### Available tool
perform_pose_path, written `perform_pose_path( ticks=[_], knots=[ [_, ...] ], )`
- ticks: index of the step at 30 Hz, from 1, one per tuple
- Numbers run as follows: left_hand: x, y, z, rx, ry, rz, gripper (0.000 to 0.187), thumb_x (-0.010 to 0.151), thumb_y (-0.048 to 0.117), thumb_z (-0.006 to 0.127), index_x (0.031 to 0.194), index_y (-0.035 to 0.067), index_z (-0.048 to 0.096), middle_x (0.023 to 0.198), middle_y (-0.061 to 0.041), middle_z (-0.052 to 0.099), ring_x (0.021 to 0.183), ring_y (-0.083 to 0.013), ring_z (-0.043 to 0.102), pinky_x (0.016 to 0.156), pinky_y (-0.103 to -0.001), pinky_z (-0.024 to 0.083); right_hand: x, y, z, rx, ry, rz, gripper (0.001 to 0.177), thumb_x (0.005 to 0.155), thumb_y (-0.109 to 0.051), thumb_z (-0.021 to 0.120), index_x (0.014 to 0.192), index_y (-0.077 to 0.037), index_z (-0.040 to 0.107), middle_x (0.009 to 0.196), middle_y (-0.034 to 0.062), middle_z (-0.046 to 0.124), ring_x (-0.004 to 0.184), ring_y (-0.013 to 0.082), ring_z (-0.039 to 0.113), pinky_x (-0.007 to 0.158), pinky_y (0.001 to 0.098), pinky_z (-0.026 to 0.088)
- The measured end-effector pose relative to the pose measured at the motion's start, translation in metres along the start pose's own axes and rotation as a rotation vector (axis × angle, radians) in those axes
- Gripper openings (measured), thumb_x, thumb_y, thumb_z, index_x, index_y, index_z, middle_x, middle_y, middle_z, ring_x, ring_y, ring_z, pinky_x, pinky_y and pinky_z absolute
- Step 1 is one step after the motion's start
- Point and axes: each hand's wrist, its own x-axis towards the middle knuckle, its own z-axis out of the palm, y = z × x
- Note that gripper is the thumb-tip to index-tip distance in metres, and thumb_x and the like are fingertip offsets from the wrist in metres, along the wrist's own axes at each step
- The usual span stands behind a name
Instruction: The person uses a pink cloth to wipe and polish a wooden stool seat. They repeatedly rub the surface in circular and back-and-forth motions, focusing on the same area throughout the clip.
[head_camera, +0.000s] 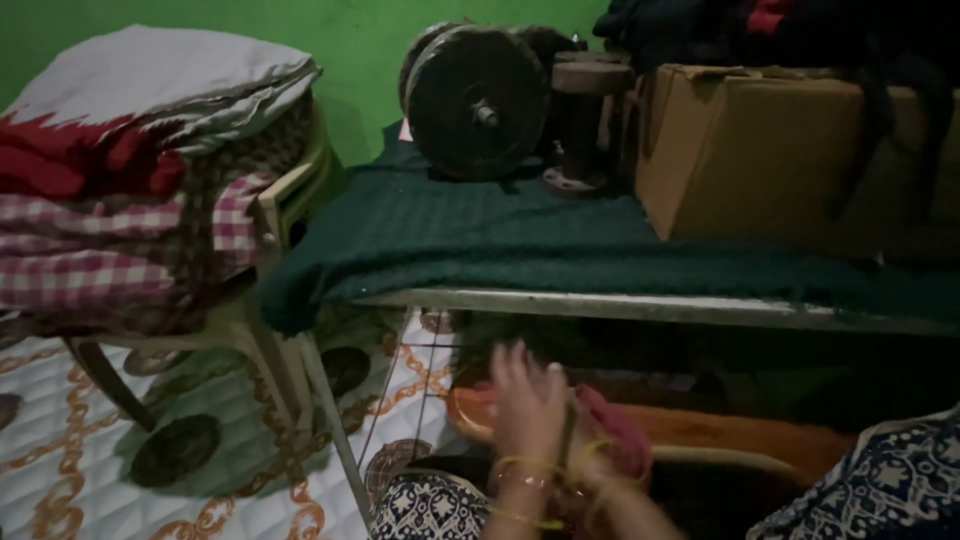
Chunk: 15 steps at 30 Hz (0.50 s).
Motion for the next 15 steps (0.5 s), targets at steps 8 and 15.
perform_pose_path(
  ticks=[8,15],
  knots=[
    [0.027,-0.035,-0.041,0.480,0.312,0.218,0.049,0.091,0.042,0.062,0.128,0.011,0.066,0.146,-0.022,0.049,0.141,-0.0433,0.038,0.120,-0.056,0.021,0.019,-0.074,-0.009,-0.669,-0.285,0.169,0.047,0.092,-0.030,0.049,0.136,-0.016,0.059,0.135,0.0121,0.061,0.126,0.0353,0.055,0.107,0.0515,0.040],
    [0.028,-0.028,-0.046,0.502,0.258,0.269,0.055,0.091,0.047,0.061,0.129,0.007,0.064,0.144,-0.027,0.049,0.140,-0.0483,0.034,0.117,-0.059,0.018,0.024,-0.090,-0.002,-0.411,-0.469,0.233,0.043,0.098,-0.043,0.048,0.131,-0.020,0.064,0.132,0.0137,0.063,0.122,0.0361,0.059,0.105,0.0487,0.044]
  ],
)
